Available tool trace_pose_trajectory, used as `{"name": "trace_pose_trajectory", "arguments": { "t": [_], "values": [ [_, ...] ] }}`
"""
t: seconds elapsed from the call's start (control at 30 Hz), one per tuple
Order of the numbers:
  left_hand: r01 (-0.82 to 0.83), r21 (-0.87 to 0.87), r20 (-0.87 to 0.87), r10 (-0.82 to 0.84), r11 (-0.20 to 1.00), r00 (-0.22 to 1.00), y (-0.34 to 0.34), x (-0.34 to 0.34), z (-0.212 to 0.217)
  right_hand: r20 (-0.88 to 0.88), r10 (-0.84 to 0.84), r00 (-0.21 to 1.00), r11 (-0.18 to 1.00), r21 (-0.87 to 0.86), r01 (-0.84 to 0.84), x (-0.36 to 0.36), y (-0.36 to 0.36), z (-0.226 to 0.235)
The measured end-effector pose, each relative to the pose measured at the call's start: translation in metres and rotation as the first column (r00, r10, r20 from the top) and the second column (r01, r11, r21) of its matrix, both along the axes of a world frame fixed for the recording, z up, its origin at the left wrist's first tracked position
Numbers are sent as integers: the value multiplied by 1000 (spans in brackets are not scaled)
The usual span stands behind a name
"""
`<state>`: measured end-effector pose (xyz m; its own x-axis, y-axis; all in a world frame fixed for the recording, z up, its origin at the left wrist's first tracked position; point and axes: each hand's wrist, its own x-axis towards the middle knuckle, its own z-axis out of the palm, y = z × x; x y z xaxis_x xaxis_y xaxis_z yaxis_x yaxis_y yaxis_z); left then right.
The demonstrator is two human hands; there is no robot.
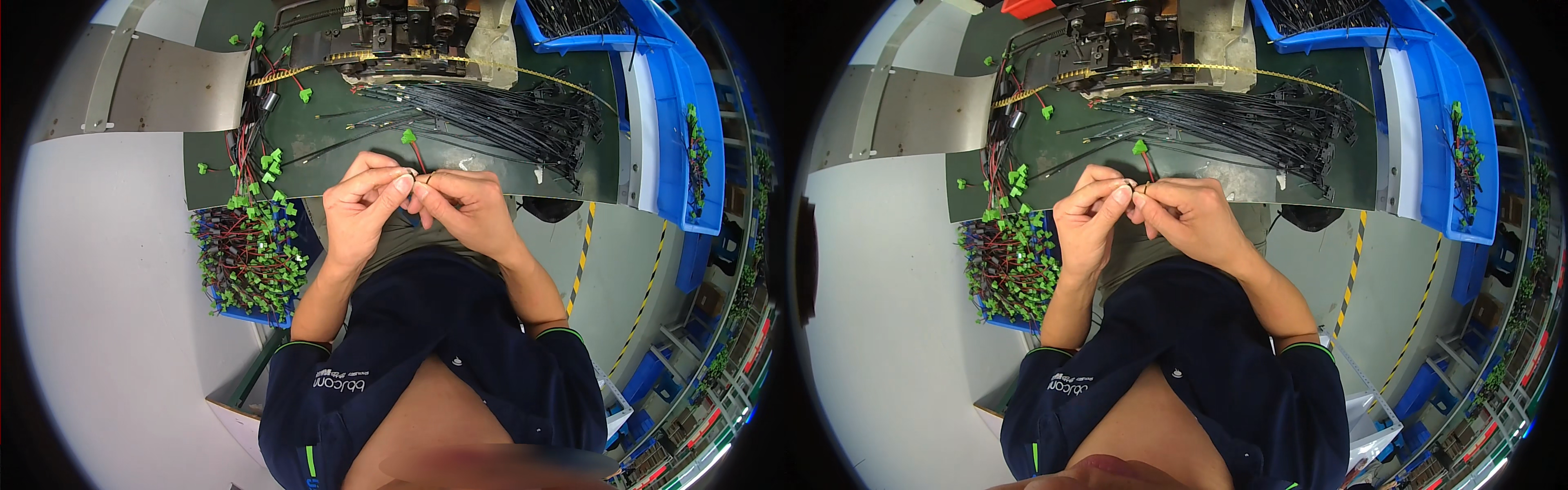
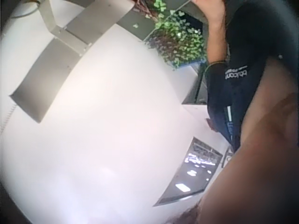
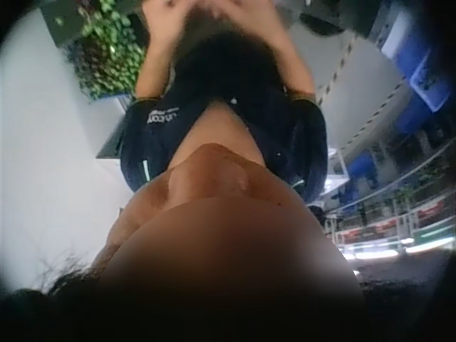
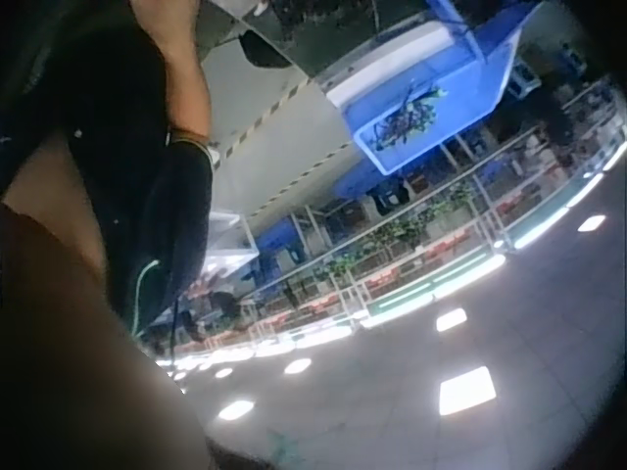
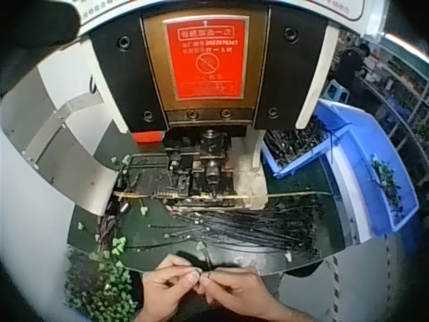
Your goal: The person assembles and processes electrical wire harnesses by hand at a production workstation, working with wires and connectors from bins.
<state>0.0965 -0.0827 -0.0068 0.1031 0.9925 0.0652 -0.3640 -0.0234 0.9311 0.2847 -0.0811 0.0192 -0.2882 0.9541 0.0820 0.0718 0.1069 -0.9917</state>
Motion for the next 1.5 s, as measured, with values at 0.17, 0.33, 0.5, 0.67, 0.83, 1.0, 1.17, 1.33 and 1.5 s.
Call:
{"name": "trace_pose_trajectory", "arguments": {
  "t": [0.17, 0.33, 0.5, 0.67, 0.83, 1.0, 1.17, 1.33, 1.5],
  "values": [
    [-28, -25, -24, 28, 999, 999, 0, 0, -2, -47, -13, 999, 996, -93, 9, -1, -1, -1],
    [-113, 116, -166, 132, 987, 977, -1, -1, 3, -83, -59, 995, 992, -120, 48, -2, -1, 2],
    [-96, 648, -618, 595, 756, 514, 25, -34, 12, -138, -113, 984, 990, -99, 100, 0, 5, 5],
    [84, 640, -750, 645, 764, -146, 75, -77, 10, -212, -172, 962, 969, -215, 126, 3, 28, 6],
    [88, 560, -774, 558, 824, -300, 91, -88, -1, -271, -261, 927, 954, -217, 205, 2, 61, 7],
    [65, 569, -775, 561, 820, -291, 95, -90, -12, -366, -356, 860, 919, -302, 251, -4, 85, 0],
    [53, 572, -780, 563, 818, -274, 96, -92, -15, -367, -360, 858, 915, -317, 249, -5, 97, -7],
    [62, 567, -784, 561, 822, -267, 97, -94, -15, -375, -362, 854, 912, -333, 240, -5, 101, -9],
    [49, 565, -791, 557, 824, -254, 97, -95, -17, -382, -354, 854, 914, -333, 230, -5, 103, -9]
  ]
}}
